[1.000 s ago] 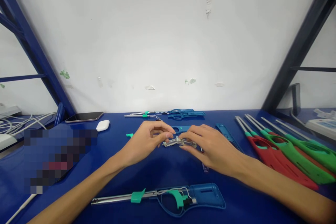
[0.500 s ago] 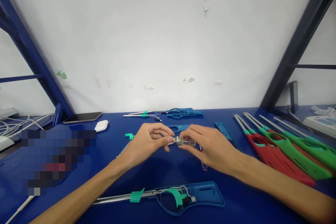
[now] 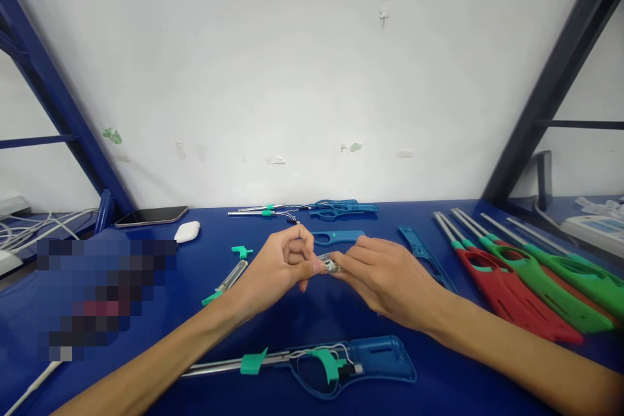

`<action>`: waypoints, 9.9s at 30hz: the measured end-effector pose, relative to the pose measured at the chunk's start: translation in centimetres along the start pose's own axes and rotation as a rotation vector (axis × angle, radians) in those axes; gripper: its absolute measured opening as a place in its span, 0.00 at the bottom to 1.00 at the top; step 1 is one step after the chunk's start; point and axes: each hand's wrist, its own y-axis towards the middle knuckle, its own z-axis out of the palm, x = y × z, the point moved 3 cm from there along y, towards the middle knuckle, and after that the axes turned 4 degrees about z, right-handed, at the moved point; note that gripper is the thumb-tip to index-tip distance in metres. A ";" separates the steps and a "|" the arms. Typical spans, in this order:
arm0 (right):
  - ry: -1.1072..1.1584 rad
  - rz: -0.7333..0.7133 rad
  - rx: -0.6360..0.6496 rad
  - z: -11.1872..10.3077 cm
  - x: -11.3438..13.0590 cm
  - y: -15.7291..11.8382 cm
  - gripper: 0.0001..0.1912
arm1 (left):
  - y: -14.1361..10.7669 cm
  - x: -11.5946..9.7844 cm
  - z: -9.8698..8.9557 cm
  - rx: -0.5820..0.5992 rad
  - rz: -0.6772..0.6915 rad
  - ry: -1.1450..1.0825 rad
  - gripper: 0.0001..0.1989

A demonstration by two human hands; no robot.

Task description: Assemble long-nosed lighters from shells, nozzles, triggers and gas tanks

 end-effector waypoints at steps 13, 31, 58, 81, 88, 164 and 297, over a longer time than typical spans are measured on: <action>-0.218 -0.063 -0.125 0.5 1.9 -0.2 0.16 | -0.4 0.7 -0.1 -0.013 0.069 0.035 0.12; 0.452 0.175 0.412 -3.7 0.0 -0.1 0.02 | -1.1 -1.3 0.4 0.378 -0.099 0.395 0.09; 0.387 -0.131 0.617 -1.3 1.2 -1.7 0.16 | -1.7 -0.7 1.1 0.575 -0.306 0.419 0.21; 0.118 -0.318 0.478 -1.6 2.3 -1.8 0.10 | -1.9 -0.5 0.9 0.562 -0.380 0.319 0.22; 0.133 -0.234 0.503 -1.7 1.7 -1.7 0.13 | -1.9 -0.5 0.9 0.585 -0.384 0.293 0.23; 0.386 0.095 0.633 -2.3 -0.3 -1.3 0.10 | -2.1 -0.6 2.0 0.383 -0.149 0.421 0.09; 0.301 -0.054 0.620 -3.7 1.2 -3.3 0.19 | -9.9 1.0 6.4 0.076 0.364 1.199 0.14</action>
